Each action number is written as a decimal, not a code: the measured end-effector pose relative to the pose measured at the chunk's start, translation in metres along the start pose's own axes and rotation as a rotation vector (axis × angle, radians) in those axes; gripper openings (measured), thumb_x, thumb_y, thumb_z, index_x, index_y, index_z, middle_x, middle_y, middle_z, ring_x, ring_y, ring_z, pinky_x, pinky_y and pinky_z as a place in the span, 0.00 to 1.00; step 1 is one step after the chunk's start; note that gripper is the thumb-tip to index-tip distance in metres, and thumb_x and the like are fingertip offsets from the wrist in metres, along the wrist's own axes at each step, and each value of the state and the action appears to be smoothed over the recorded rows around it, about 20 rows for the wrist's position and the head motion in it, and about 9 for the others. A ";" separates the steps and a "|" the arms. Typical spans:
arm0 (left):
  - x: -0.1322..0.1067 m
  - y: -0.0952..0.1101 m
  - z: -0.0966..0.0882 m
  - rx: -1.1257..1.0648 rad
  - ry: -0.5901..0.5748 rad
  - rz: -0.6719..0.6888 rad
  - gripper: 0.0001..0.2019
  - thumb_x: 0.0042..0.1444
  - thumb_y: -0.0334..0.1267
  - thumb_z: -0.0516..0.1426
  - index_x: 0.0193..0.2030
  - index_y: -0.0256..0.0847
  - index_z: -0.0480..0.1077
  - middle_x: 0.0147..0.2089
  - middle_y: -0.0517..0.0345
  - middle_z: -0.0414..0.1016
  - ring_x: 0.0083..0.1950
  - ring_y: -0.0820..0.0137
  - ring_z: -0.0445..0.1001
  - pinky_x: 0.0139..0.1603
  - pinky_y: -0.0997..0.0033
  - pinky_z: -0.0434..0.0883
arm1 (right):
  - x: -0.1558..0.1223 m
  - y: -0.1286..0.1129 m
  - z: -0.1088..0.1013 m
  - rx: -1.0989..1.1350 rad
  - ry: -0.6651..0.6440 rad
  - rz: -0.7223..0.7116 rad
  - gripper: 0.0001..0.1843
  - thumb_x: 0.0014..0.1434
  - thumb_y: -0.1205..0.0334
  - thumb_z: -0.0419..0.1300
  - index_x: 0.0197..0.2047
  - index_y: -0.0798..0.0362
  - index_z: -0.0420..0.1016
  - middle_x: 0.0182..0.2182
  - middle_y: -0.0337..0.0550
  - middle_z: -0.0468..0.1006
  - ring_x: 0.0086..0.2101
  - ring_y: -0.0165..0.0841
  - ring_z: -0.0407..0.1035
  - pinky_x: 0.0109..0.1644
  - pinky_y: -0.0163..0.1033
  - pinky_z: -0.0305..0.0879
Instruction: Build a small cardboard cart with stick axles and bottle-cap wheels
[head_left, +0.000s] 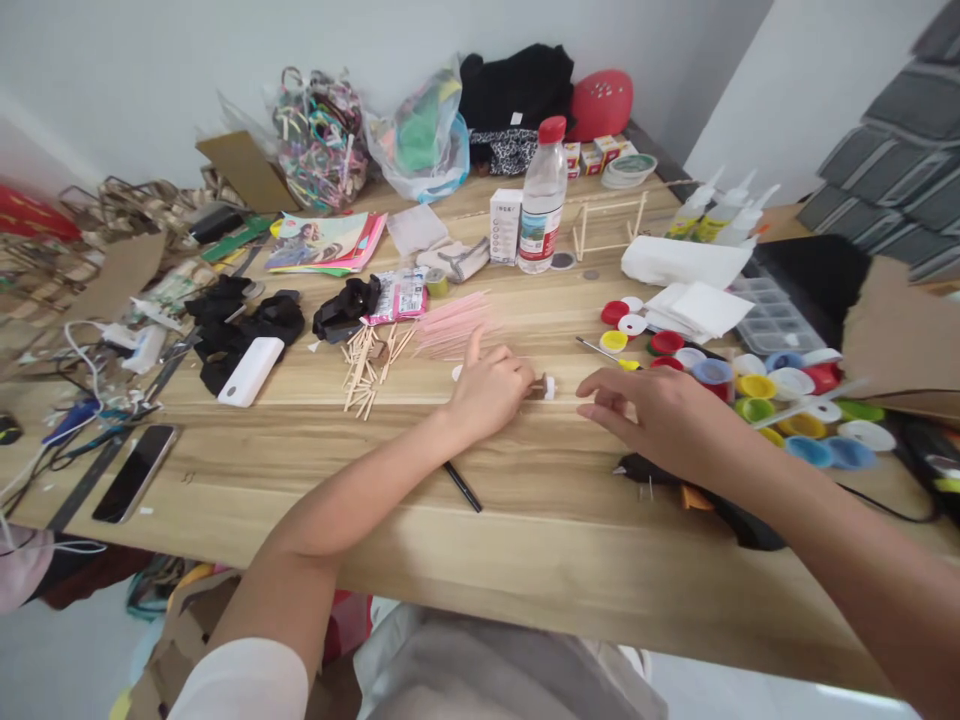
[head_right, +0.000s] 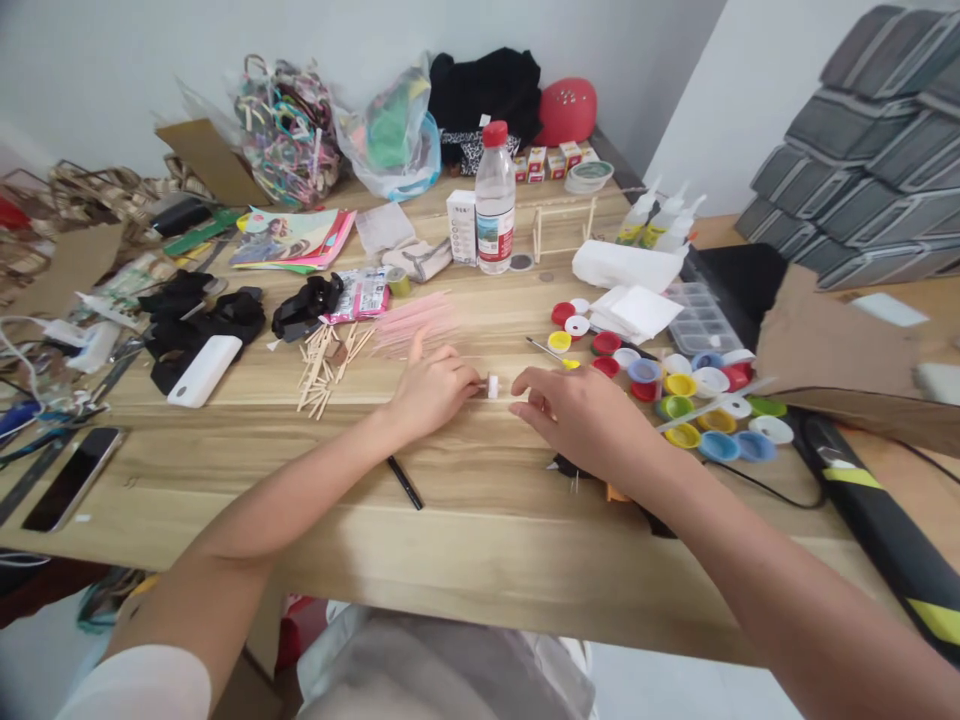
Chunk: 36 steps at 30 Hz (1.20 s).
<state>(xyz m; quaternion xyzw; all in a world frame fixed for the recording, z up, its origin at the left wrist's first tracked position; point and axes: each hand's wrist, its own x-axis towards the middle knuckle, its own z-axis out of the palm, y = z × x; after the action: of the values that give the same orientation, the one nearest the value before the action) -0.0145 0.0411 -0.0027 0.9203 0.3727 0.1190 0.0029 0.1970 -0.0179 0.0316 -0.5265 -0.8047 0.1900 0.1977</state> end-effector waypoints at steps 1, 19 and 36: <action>0.001 -0.001 0.001 -0.007 -0.011 -0.006 0.09 0.65 0.32 0.59 0.35 0.46 0.81 0.36 0.56 0.85 0.45 0.60 0.78 0.76 0.29 0.45 | 0.004 -0.001 -0.002 -0.009 0.010 -0.003 0.07 0.64 0.56 0.58 0.36 0.44 0.77 0.23 0.41 0.81 0.26 0.41 0.75 0.31 0.43 0.66; -0.076 -0.066 -0.034 -0.053 0.218 -0.271 0.10 0.65 0.37 0.58 0.45 0.50 0.81 0.44 0.55 0.87 0.50 0.58 0.81 0.75 0.38 0.54 | 0.027 -0.011 0.066 -0.491 0.003 -0.222 0.20 0.69 0.63 0.52 0.59 0.56 0.77 0.68 0.66 0.69 0.67 0.56 0.63 0.65 0.67 0.65; -0.089 -0.070 -0.023 -0.041 0.218 -0.257 0.09 0.66 0.37 0.58 0.45 0.51 0.81 0.43 0.57 0.87 0.50 0.59 0.81 0.76 0.38 0.52 | 0.000 0.000 0.083 -0.631 0.091 -0.282 0.25 0.72 0.58 0.49 0.66 0.58 0.71 0.72 0.66 0.64 0.69 0.53 0.61 0.68 0.62 0.60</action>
<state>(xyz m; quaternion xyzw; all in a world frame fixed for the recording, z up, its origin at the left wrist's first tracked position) -0.1289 0.0290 -0.0066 0.8464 0.4829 0.2243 -0.0037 0.1544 -0.0254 -0.0387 -0.4533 -0.8790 -0.1208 0.0851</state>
